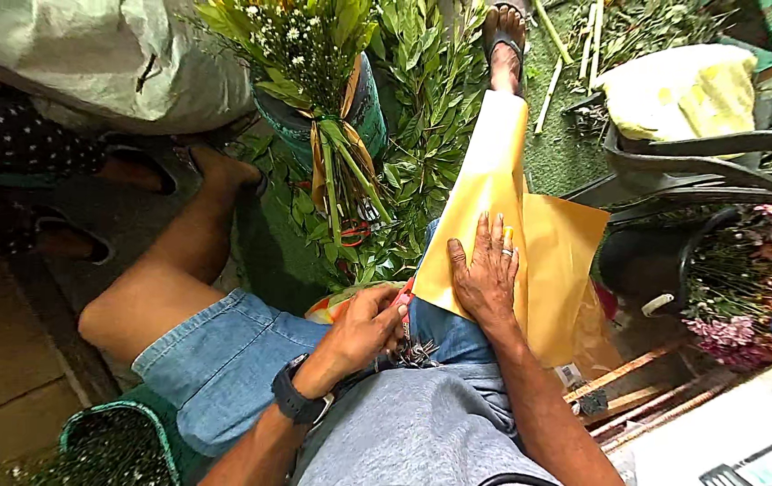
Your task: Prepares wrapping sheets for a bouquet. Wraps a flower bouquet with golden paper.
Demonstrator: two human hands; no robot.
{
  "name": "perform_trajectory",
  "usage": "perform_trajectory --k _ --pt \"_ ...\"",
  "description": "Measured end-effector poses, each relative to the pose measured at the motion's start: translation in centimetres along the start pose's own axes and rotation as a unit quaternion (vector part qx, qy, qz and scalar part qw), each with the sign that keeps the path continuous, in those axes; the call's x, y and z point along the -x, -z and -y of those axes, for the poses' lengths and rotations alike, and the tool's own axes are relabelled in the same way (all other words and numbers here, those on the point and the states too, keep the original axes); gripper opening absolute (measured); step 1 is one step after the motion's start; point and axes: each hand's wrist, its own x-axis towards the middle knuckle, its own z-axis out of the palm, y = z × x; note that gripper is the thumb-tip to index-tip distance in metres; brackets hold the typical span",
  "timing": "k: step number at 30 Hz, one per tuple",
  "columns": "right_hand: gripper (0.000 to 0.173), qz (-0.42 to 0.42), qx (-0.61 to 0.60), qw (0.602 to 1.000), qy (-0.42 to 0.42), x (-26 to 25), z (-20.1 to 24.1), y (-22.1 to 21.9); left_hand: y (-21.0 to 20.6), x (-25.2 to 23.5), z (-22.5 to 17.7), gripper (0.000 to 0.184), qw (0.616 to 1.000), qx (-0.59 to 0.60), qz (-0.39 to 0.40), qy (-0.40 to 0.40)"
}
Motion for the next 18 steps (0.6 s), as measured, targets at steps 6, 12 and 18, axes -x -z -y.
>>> perform_trajectory --k 6,12,18 --pt "0.082 -0.008 -0.004 1.000 0.004 0.0 -0.1 -0.1 0.4 -1.2 -0.3 0.025 1.000 0.024 -0.012 0.000" --pt "0.084 -0.009 0.003 1.000 0.007 -0.1 0.0 -0.2 1.0 -2.3 -0.7 0.022 0.999 0.033 -0.013 -0.004" --pt "0.084 -0.003 0.004 1.000 0.004 -0.2 0.2 -0.2 0.9 -5.9 -3.1 0.022 0.999 0.035 -0.028 0.000"
